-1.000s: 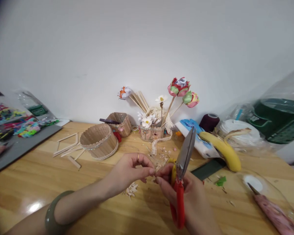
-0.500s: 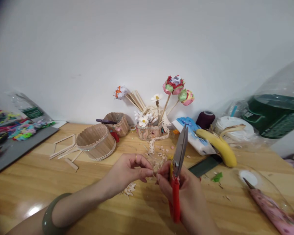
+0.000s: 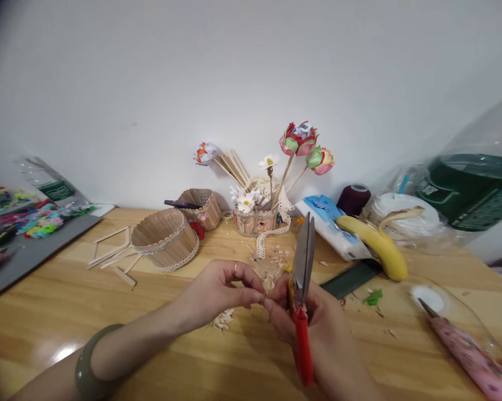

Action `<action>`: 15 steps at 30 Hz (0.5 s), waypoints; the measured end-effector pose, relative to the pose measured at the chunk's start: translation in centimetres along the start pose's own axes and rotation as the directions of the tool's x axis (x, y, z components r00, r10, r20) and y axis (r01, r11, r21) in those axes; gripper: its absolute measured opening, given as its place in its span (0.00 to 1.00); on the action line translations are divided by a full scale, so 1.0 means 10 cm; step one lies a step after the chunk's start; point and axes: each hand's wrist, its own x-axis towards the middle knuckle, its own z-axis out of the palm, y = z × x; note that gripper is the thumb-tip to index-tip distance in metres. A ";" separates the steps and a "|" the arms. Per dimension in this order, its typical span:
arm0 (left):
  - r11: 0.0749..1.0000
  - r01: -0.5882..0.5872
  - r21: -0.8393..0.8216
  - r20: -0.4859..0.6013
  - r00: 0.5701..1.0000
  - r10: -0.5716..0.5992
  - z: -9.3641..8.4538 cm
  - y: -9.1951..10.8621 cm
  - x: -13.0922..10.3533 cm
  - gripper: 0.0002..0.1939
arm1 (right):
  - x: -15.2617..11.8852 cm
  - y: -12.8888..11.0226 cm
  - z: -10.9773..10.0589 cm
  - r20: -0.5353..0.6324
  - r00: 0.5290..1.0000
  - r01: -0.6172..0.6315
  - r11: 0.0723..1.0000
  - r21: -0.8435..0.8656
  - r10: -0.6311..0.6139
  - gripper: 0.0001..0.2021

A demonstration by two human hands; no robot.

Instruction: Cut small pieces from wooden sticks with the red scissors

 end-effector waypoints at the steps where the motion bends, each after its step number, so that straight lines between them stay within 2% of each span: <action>1: 1.000 0.002 0.020 -0.010 1.000 -0.002 0.00 0.00 0.00 0.06 | 0.00 -0.02 0.00 -0.017 1.000 -0.012 1.000 -0.001 0.012 0.14; 4: 0.999 0.029 0.045 -0.023 0.999 -0.028 0.00 0.03 -0.01 0.06 | 0.02 -0.05 0.01 -0.046 0.998 -0.033 0.999 0.032 0.034 0.15; 8: 0.998 0.051 0.022 -0.011 0.999 -0.050 0.00 0.06 -0.02 0.06 | 0.02 0.00 0.01 -0.009 0.999 -0.035 0.997 0.070 0.036 0.12; 15: 0.993 0.114 -0.021 0.023 0.993 -0.113 0.00 0.08 -0.01 0.04 | -0.03 -0.05 0.01 -0.010 0.999 -0.032 0.999 -0.004 0.032 0.14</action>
